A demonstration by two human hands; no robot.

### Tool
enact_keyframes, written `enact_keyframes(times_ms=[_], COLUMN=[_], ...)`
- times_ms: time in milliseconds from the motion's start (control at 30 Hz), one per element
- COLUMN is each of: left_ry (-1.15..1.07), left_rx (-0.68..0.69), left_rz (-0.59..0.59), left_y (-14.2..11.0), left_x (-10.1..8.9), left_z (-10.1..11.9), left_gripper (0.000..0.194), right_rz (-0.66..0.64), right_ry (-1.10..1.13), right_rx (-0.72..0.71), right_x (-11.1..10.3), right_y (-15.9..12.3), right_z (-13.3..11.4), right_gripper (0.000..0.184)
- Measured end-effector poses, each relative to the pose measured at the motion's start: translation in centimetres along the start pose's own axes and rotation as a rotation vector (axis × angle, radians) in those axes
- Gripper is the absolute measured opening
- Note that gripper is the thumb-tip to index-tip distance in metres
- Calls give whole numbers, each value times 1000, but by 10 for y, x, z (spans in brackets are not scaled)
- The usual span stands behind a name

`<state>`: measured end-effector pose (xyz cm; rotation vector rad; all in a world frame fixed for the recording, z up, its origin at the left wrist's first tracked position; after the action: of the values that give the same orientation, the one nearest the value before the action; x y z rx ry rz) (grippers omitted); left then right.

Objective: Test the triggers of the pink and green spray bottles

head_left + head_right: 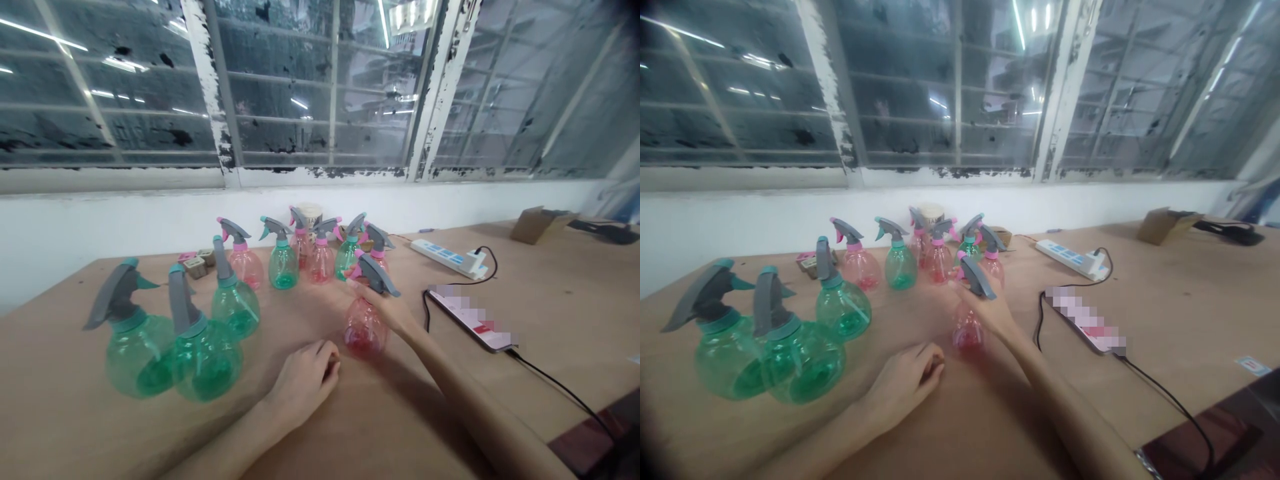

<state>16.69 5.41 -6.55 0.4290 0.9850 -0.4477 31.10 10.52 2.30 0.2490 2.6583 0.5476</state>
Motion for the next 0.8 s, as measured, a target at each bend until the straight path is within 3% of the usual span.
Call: enact_keyframes(times_ms=[133, 400, 800], left_ry=[-2, 8, 11], left_rx=[5, -10, 0], left_rz=[0, -14, -6], left_y=[0, 0, 0], left_x=[0, -2, -1], left_z=[1, 3, 2], left_gripper=[10, 10, 10], right_rz=[-21, 11, -19], right_ry=[-7, -19, -6], right_rx=[-25, -5, -33], right_x=[2, -1, 2], right_y=[0, -1, 0], right_z=[-2, -4, -1], right_gripper=[44, 39, 47])
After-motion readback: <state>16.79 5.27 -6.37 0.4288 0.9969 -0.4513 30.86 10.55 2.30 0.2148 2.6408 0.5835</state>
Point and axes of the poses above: each hand's wrist, its own y-axis towards the middle knuckle, its own x-axis out of the palm, z = x × y, the point moved 10 cm from there along y, towards the middle knuckle, and after that the axes turned 8 degrees about -y, right-handed, at the moved point
